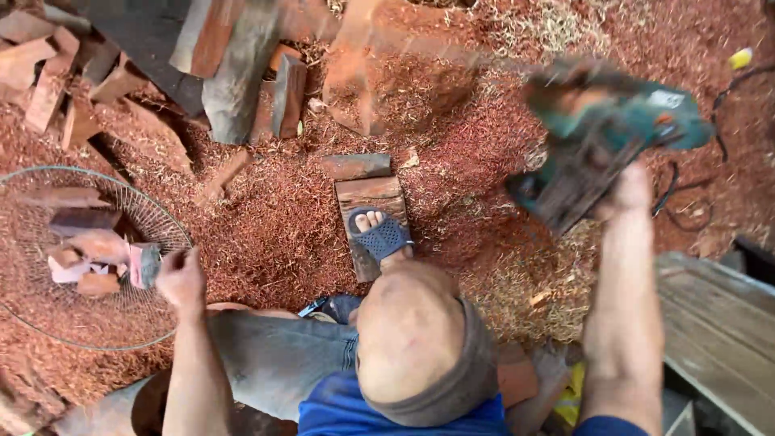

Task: The recorder is seen sitting on the floor in a workshop, sorting through various pieces of wood and placing some into a circular wire basket.

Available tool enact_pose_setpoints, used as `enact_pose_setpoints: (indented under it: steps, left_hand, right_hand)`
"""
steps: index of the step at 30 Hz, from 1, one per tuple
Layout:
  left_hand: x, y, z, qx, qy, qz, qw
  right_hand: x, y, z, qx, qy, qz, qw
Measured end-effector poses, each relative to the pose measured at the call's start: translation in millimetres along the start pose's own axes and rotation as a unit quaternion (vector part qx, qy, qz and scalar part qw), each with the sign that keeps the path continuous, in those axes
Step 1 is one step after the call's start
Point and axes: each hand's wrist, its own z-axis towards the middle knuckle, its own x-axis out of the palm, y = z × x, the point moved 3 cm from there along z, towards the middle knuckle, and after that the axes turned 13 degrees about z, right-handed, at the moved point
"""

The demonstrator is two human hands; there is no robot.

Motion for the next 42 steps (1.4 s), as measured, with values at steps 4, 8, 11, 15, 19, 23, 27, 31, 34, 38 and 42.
enact_pose_setpoints:
  steps: [4,8,11,15,19,23,27,31,34,38,42]
  left_hand:
    - [34.8,-179.1,-20.4,0.157,0.129,0.183,0.962]
    - [119.8,-311.6,-41.4,0.307,0.279,0.311,0.855]
    - [186.6,-352.0,-52.6,0.325,0.356,0.338,0.808]
    - [240.7,-363.4,-65.3,0.353,0.365,0.358,0.784]
    - [242.5,-342.2,-45.6,0.368,0.356,0.403,0.758]
    - [166.3,-323.3,-14.3,0.373,0.275,0.391,0.795]
    - [83.1,-260.6,7.4,0.241,0.191,0.256,0.916]
    - [48.0,-169.8,7.7,0.039,0.263,0.05,0.963]
    - [60.3,-101.6,-16.1,-0.087,0.392,-0.103,0.91]
    - [60.4,-64.0,-50.9,-0.073,0.328,-0.421,0.842]
    - [5.1,-32.6,-30.5,-0.16,0.094,-0.556,0.811]
  right_hand:
    - [-22.3,20.7,90.0,0.037,-0.012,0.039,0.998]
    - [-103.9,-23.0,213.6,0.078,-0.063,0.082,0.992]
    - [-107.3,-31.6,244.4,0.114,-0.168,-0.021,0.979]
    - [-105.9,-18.7,237.3,0.06,-0.226,-0.127,0.964]
    - [-25.7,-28.8,180.5,-0.407,-0.145,-0.461,0.775]
    - [123.8,-146.9,83.7,-0.45,0.223,-0.545,0.671]
    - [138.9,-301.1,76.8,-0.189,0.495,-0.643,0.553]
    - [157.8,-325.0,84.4,-0.031,0.525,-0.691,0.496]
    - [141.1,-304.4,82.8,-0.005,0.548,-0.725,0.418]
    - [118.5,-270.7,74.5,-0.009,0.488,-0.831,0.268]
    - [131.6,-243.4,66.2,0.025,0.397,-0.867,0.299]
